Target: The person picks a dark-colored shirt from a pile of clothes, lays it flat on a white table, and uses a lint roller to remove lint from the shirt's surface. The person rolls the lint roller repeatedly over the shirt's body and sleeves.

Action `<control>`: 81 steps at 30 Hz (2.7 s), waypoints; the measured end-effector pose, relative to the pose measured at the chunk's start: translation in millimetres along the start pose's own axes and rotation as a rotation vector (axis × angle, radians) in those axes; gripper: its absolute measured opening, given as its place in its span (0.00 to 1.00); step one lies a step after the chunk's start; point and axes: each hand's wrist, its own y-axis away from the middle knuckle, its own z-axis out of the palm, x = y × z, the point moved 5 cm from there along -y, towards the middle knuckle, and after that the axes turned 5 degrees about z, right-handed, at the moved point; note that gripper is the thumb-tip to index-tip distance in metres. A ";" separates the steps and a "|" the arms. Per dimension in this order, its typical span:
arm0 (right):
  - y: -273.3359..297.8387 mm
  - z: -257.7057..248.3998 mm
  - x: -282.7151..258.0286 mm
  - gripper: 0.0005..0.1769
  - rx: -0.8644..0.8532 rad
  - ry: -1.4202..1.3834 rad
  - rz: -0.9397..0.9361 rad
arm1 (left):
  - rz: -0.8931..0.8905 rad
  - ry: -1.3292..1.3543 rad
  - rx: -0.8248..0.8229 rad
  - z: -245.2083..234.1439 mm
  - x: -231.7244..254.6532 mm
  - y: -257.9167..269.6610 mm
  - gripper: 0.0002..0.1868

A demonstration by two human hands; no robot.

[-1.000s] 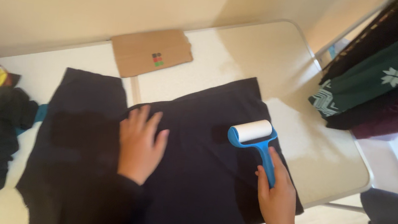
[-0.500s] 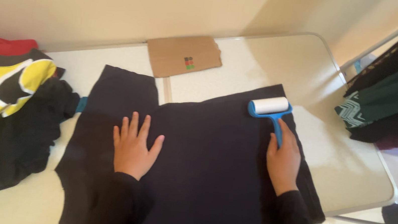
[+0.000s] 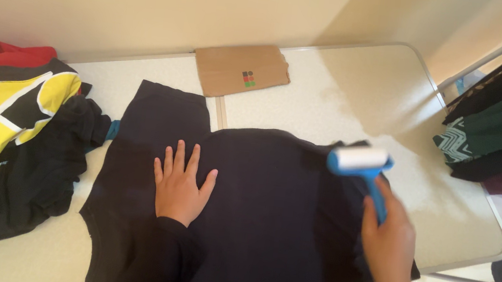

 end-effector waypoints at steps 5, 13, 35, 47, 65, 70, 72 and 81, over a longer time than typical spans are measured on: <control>-52.3 19.6 22.9 0.21 0.087 -0.162 0.023 | 0.007 0.001 0.003 0.1 -1.0 0.2 0.38; -72.0 31.2 36.2 0.25 0.094 -0.521 0.181 | 0.043 0.054 0.100 -13.4 8.3 -6.0 0.32; -5.4 57.2 53.5 0.21 0.208 -0.168 0.035 | 0.388 0.441 -0.107 69.3 199.9 -133.2 0.10; -5.9 53.2 46.0 0.21 0.281 -0.095 -0.065 | 0.344 0.413 -0.311 85.4 208.5 -173.1 0.06; -9.3 52.4 41.2 0.21 0.273 -0.075 -0.056 | 0.380 0.531 -0.352 108.9 231.6 -222.4 0.09; -11.5 53.0 41.5 0.21 0.264 -0.063 -0.040 | 0.530 0.441 -0.195 93.5 239.1 -213.1 0.07; -11.6 52.8 42.3 0.20 0.286 -0.058 -0.037 | 0.645 0.395 -0.114 91.9 245.6 -206.1 0.10; -10.6 54.0 47.4 0.22 0.306 -0.091 0.053 | 0.839 0.328 -0.024 93.7 248.2 -187.8 0.22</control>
